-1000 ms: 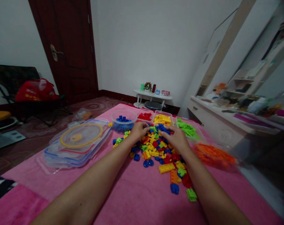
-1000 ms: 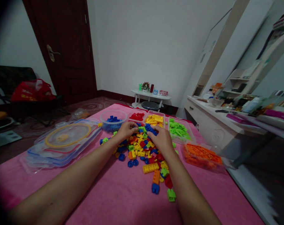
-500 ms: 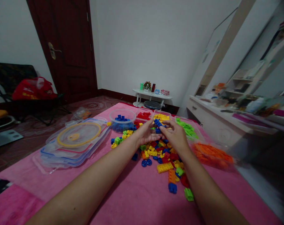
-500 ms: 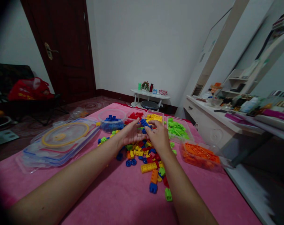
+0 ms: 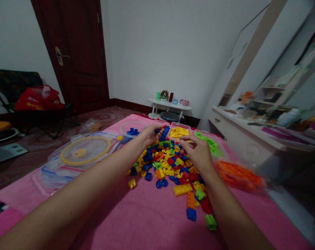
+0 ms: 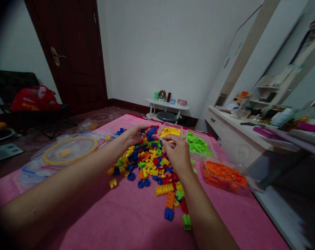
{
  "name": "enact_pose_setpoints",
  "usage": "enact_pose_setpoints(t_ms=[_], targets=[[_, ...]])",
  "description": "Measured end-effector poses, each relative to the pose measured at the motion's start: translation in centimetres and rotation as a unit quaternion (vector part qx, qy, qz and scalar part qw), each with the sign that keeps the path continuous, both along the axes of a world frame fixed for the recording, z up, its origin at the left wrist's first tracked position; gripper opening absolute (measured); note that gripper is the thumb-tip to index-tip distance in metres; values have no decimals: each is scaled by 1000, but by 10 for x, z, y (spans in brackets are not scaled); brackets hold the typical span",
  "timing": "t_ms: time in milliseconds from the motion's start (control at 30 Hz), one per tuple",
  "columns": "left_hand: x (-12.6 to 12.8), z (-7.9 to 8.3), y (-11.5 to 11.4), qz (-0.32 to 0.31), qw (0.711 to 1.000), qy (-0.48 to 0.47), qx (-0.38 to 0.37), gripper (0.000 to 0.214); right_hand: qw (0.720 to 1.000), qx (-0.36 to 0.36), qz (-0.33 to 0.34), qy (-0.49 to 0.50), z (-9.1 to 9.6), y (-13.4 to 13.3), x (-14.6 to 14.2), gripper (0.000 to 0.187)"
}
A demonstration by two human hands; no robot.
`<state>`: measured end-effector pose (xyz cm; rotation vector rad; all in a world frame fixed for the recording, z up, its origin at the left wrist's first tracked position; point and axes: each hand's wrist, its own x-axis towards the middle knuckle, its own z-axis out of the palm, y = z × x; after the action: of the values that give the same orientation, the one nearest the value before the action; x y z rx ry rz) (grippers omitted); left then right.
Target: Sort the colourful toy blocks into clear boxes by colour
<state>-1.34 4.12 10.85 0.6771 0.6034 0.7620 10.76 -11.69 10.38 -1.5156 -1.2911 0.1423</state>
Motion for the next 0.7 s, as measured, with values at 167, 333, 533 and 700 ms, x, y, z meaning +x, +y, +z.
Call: enact_pose_setpoints(t_ms=[167, 333, 533, 700], targets=[[-20, 24, 53, 123, 981, 77, 132, 9, 1000, -2, -11, -6, -1, 1, 2, 19], [-31, 12, 68, 157, 935, 177, 264, 3, 999, -7, -11, -41, -9, 6, 6, 19], [-16, -14, 26, 40, 517, 535, 667, 37, 997, -22, -14, -73, -16, 10, 7, 18], [-8, -21, -10, -31, 344, 612, 712, 45, 997, -25, -10, -70, -14, 9, 8, 18]])
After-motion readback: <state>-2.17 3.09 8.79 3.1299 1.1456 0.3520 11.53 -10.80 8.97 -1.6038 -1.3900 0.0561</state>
